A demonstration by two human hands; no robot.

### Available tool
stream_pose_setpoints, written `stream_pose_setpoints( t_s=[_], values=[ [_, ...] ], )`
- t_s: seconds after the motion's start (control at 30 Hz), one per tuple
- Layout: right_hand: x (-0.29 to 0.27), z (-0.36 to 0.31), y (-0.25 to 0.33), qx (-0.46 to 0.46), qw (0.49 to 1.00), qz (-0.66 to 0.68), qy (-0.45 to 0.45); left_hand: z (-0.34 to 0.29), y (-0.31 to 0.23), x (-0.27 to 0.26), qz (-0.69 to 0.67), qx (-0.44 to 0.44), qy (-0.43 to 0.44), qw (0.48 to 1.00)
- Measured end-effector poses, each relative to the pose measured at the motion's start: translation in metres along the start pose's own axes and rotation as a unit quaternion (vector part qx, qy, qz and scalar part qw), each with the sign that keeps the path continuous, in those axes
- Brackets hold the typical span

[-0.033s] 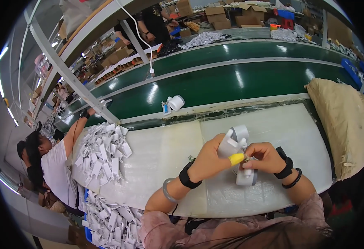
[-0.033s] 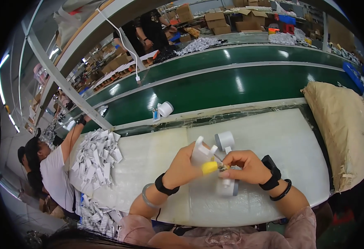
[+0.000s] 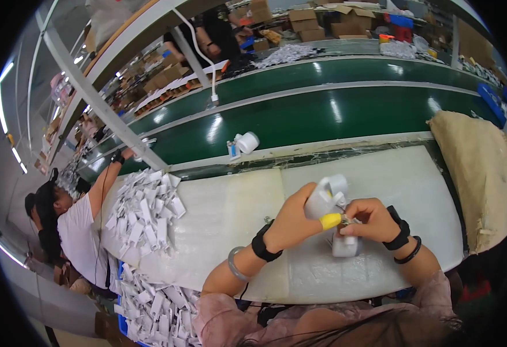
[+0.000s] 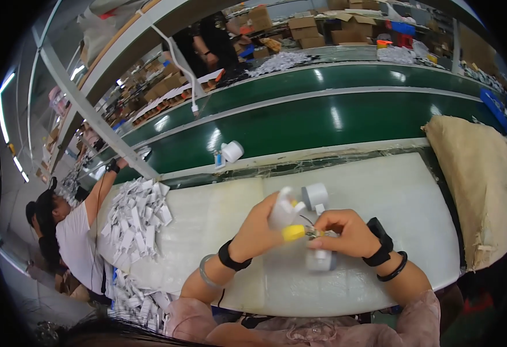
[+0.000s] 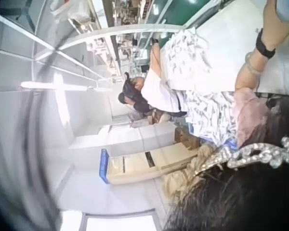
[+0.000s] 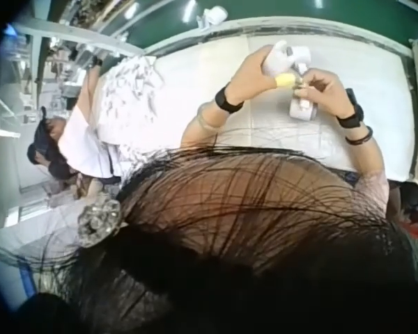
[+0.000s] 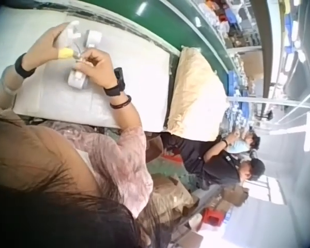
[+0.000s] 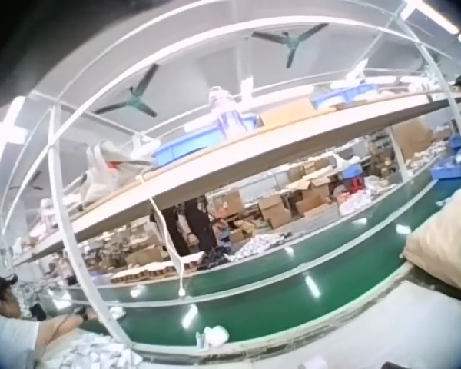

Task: The person assembles electronic devices by inserting a battery and a circuit board into a white plastic housing before snapping on a white cap. They then place the completed unit onto a conveyor belt and repeat the process.

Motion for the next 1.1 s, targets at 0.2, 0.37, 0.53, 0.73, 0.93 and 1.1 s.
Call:
stream_pose_setpoints(
  t_s=[0.2,0.37,0.53,0.73,0.93,1.1],
  values=[
    [0.005,-0.007,0.010,0.059,0.998,0.006,-0.014,-0.002,0.015,0.004,-0.153,-0.032,0.031,0.987],
    [0.006,-0.007,0.005,0.054,0.998,0.014,0.038,-0.001,0.029,0.006,-0.102,-0.016,0.037,0.994],
    [0.009,-0.005,0.001,0.133,0.989,0.049,0.046,0.001,0.026,0.002,-0.098,-0.054,0.083,0.990],
    [0.011,-0.003,0.015,0.053,0.985,-0.163,0.012,0.000,0.031,0.005,-0.093,-0.065,0.106,0.988],
    [0.011,-0.010,0.017,-0.206,0.855,-0.427,-0.209,0.002,0.034,0.016,-0.143,-0.122,0.094,0.978],
    [0.021,-0.011,0.024,-0.230,0.851,-0.415,-0.225,-0.007,0.054,0.023,-0.203,-0.136,0.066,0.968]
  ],
)
Point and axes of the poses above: each hand's wrist, its own z-axis towards the middle knuckle, its own x-axis out of the palm, y = z × x, the point moved 3 cm from there along z, towards the middle knuckle, and after that the axes turned 5 degrees about -y, right-handed, at the moved point
